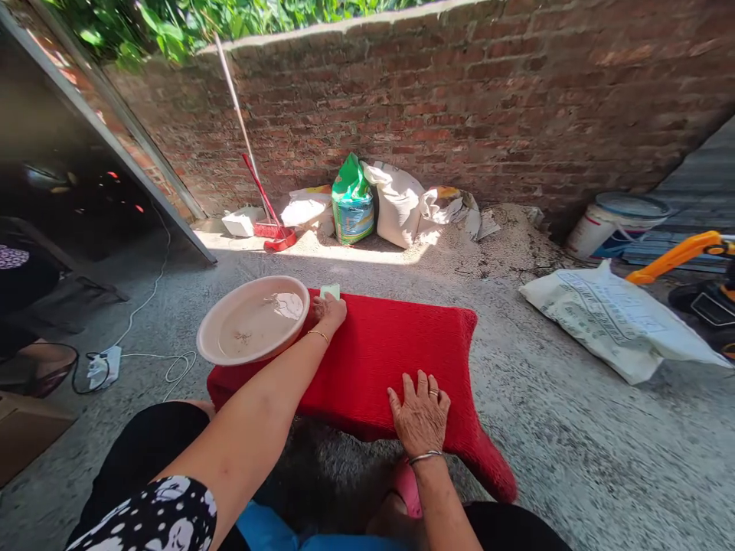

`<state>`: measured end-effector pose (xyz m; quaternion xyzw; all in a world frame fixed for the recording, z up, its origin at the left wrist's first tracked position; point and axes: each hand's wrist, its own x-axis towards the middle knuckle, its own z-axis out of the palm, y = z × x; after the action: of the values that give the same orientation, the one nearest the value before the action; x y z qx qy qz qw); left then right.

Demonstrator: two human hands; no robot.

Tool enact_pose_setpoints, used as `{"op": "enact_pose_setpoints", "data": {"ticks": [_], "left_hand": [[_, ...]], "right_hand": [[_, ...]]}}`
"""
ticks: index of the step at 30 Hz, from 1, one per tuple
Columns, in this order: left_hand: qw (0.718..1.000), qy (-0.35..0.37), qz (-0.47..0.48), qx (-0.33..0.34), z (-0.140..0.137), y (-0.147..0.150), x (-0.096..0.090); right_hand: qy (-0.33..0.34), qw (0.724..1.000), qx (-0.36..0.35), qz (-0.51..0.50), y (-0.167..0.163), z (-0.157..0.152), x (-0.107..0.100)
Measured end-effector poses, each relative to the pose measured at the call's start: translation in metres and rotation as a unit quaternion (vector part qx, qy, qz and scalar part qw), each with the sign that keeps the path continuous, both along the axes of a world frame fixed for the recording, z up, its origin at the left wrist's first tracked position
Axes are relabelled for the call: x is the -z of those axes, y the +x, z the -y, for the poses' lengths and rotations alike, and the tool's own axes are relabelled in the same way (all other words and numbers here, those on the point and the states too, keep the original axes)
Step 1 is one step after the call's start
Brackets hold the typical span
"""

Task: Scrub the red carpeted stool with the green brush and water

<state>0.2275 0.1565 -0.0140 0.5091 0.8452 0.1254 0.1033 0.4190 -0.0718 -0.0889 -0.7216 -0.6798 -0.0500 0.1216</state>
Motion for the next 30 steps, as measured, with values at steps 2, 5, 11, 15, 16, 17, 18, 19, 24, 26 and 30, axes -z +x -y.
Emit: {"op": "enact_pose_setpoints", "data": {"ticks": [2, 5, 11, 15, 16, 17, 18, 19, 24, 26, 30], "left_hand": [[1.000, -0.012, 0.013, 0.015, 0.005, 0.031, 0.001], [0.995, -0.019, 0.036, 0.092, 0.024, 0.100, 0.008], [0.910, -0.103, 0.121, 0.383, 0.068, 0.221, 0.018], [0.915, -0.076, 0.118, 0.378, 0.059, 0.200, 0.005], [0.939, -0.055, 0.100, 0.326, 0.052, 0.181, 0.000], [0.961, -0.032, 0.079, 0.261, 0.044, 0.158, -0.004], [0.975, -0.021, 0.061, 0.213, 0.036, 0.134, -0.007], [0.982, -0.015, 0.047, 0.180, 0.029, 0.111, -0.009], [0.998, -0.008, 0.002, 0.059, 0.008, 0.051, -0.004], [0.998, -0.010, 0.000, 0.066, 0.009, 0.070, 0.002], [0.987, -0.016, 0.017, 0.160, 0.027, 0.158, 0.014]], "right_hand": [[-0.001, 1.000, 0.000, -0.005, -0.001, 0.000, -0.002], [0.002, 1.000, 0.003, -0.007, -0.002, 0.000, -0.004], [-0.037, 0.999, -0.014, -0.010, 0.003, 0.001, -0.005], [-0.029, 0.999, 0.002, -0.020, 0.000, 0.001, -0.006], [-0.023, 0.999, 0.006, -0.024, -0.001, 0.001, -0.007], [-0.020, 0.999, 0.008, -0.029, -0.003, 0.001, -0.007], [-0.020, 0.999, 0.009, -0.035, -0.004, 0.001, -0.008], [-0.022, 0.999, 0.008, -0.041, -0.005, 0.001, -0.008], [-0.028, 0.998, 0.006, -0.063, -0.006, 0.002, -0.009], [-0.022, 0.998, 0.008, -0.058, -0.006, 0.002, -0.008], [-0.009, 0.999, 0.008, -0.038, -0.004, 0.002, -0.006]]}}
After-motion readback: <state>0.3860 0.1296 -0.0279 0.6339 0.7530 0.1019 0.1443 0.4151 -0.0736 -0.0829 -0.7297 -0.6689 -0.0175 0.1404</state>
